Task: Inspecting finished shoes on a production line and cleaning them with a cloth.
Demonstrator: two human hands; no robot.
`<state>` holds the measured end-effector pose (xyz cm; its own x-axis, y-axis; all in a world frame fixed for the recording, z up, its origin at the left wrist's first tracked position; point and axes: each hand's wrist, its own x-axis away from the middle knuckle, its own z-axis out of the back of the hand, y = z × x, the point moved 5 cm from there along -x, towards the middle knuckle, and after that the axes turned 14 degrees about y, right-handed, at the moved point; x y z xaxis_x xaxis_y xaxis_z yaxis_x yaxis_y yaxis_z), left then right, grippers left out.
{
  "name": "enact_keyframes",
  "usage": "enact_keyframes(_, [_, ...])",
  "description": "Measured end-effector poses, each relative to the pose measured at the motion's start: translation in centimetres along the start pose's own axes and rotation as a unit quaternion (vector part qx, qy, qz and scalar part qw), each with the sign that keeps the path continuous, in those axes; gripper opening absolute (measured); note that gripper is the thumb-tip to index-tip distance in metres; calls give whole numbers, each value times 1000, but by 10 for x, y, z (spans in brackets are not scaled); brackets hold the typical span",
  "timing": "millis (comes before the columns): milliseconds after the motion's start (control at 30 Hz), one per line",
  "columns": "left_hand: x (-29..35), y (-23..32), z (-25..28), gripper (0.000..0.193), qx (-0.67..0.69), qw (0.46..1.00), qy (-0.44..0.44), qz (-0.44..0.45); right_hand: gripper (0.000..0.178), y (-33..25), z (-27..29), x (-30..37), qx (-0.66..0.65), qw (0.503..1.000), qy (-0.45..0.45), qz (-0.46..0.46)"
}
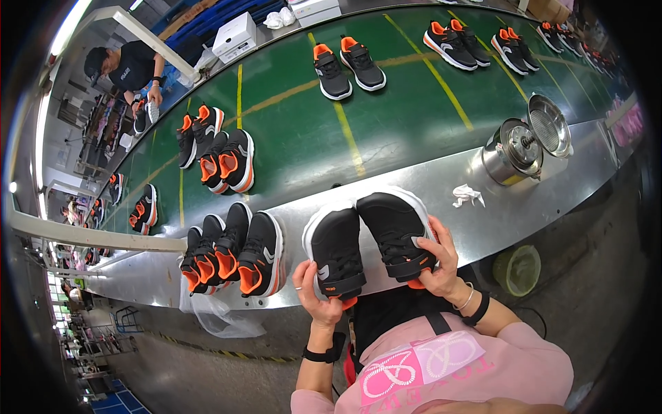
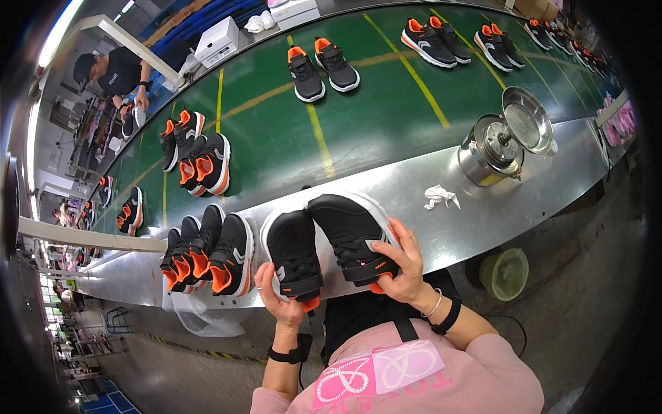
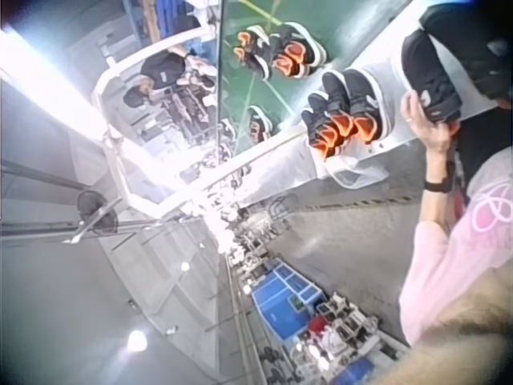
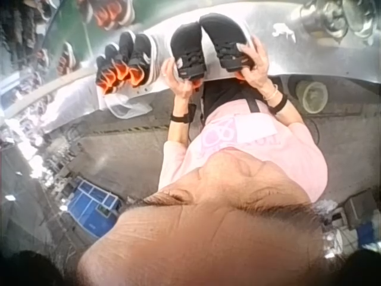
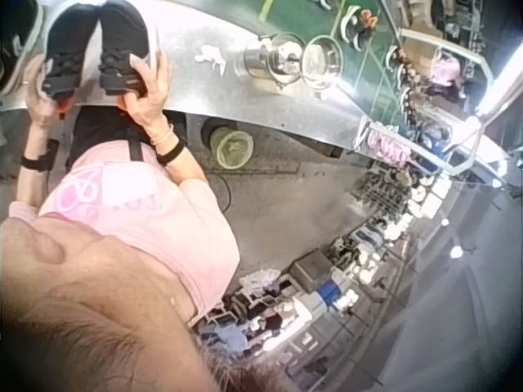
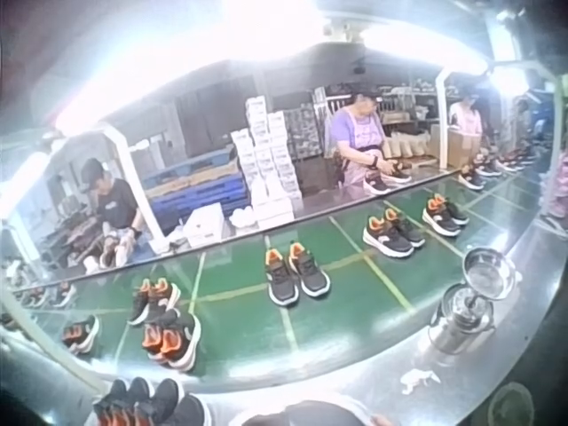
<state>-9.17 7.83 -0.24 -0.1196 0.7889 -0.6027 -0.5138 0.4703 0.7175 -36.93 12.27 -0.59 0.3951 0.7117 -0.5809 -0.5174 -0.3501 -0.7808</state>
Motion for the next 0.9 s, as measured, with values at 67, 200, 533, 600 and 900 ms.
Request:
enact_keyframes(67, [-1, 3, -2, 64, -10, 1000, 7, 0, 58, -3, -1, -2, 9, 1000, 2, -1])
enact_keyframes(200, [3, 4, -6, 66, -31, 999, 34, 2, 57, -5, -4, -4, 37, 999, 2, 7])
enact_keyframes(533, [7, 8, -9, 64, -89, 995, 45, -28, 56, -6, -13, 3, 58, 998, 0, 12])
enact_keyframes(600, [7, 5, -7, 63, -92, 995, 45, -14, 57, -4, -14, 4, 58, 998, 1, -2])
enact_keyframes(900, [-40, -10, 9, 45, -185, 981, -11, 66, 58, -2, -11, 7, 54, 998, -20, 17])
